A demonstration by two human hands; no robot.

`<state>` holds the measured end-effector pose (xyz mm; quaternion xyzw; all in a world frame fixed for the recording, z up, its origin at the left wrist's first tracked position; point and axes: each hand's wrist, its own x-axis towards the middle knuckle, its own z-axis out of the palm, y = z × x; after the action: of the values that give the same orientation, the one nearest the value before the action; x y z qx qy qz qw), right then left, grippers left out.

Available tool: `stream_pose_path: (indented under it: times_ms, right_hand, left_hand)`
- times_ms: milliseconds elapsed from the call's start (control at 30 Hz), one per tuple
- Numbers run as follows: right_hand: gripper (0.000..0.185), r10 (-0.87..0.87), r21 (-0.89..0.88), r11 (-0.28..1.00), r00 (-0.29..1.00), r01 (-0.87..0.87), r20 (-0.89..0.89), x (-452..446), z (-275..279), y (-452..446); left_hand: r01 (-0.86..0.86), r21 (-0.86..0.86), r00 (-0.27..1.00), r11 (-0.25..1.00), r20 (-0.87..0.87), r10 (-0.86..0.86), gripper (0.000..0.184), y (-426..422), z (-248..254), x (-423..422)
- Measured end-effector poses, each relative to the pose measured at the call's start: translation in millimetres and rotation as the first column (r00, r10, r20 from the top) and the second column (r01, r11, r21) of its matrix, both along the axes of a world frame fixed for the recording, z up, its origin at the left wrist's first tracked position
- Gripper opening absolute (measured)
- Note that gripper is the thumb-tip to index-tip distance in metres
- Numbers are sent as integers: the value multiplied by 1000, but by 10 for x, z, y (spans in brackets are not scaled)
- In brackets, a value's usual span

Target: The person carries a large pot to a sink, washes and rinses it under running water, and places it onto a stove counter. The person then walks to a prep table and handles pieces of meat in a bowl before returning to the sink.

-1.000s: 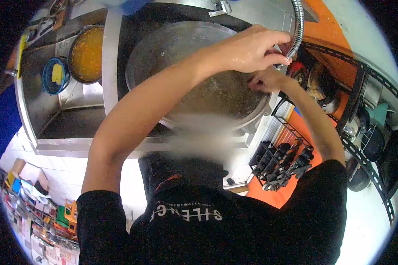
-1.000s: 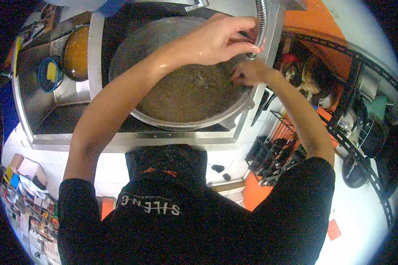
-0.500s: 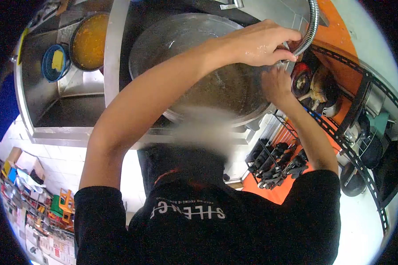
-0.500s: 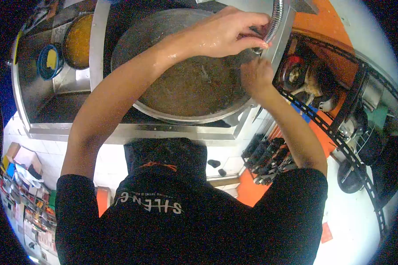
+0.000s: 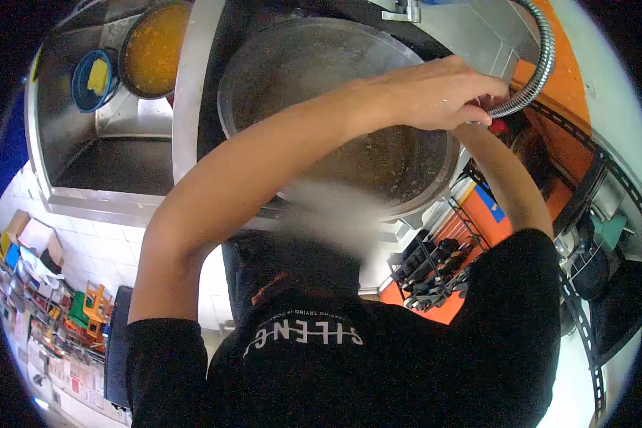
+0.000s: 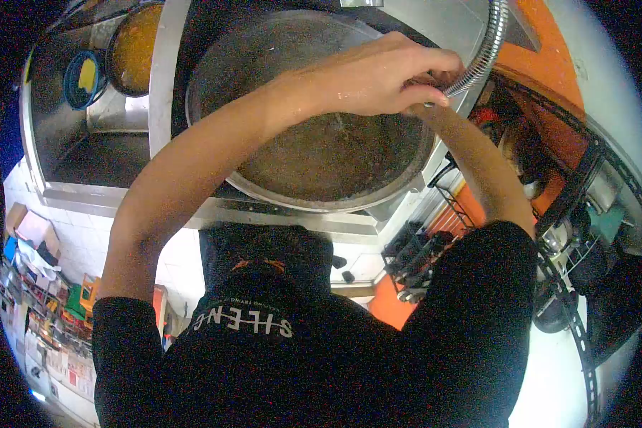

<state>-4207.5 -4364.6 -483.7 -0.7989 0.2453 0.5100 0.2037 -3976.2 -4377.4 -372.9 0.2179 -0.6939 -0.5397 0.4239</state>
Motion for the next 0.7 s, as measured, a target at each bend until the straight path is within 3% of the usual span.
stream_pose_path:
  times_ms: [67,133,167,200,267,300,333,433,500,567,600,633,700]
  right_hand:
    - [33,105,204,976,986,-78,-126,187,333,300]
    - [34,149,288,953,974,-96,-169,461,755,522]
    - [36,-181,500,844,981,194,-75,528,916,570]
    - [38,-510,690,601,858,404,-58,551,1002,590]
    - [37,-529,664,615,847,424,-51,447,921,496]
    - [35,-504,600,685,864,414,-20,253,812,410]
    - [34,-493,527,740,870,418,3,30,695,306]
    - [30,-591,420,747,805,516,62,-376,582,65]
    - [27,-696,489,639,717,593,40,-298,783,110]
    - [25,-776,578,498,630,647,-36,-210,1054,240]
    - [25,-805,610,426,588,668,-82,-120,1237,340]
    - [25,-812,620,397,574,677,-106,-33,1334,372]
    - [27,-839,648,296,516,701,-175,147,1488,433]
  left_hand:
    - [-23,10,998,1000,-55,23,23,-59,-40,-83]
    - [31,83,996,996,-88,-24,23,-66,7,-86]
    - [96,139,989,986,-124,-79,23,-52,43,-131]
    - [89,134,984,987,-167,-66,23,-23,65,-198]
    - [85,119,985,989,-160,-65,24,27,99,-294]
    - [64,93,988,994,-143,-50,24,33,136,-314]
    - [166,230,983,959,-122,-140,23,25,243,-225]
    - [80,85,967,993,-249,-57,22,82,210,-162]
    - [73,72,968,995,-246,-53,20,121,251,-37]
    - [155,183,969,971,-221,-113,17,147,302,45]
    - [325,385,937,864,-256,-239,14,153,345,82]
    - [315,385,939,868,-262,-225,14,164,340,55]
    - [161,214,950,964,-300,-93,13,210,369,41]
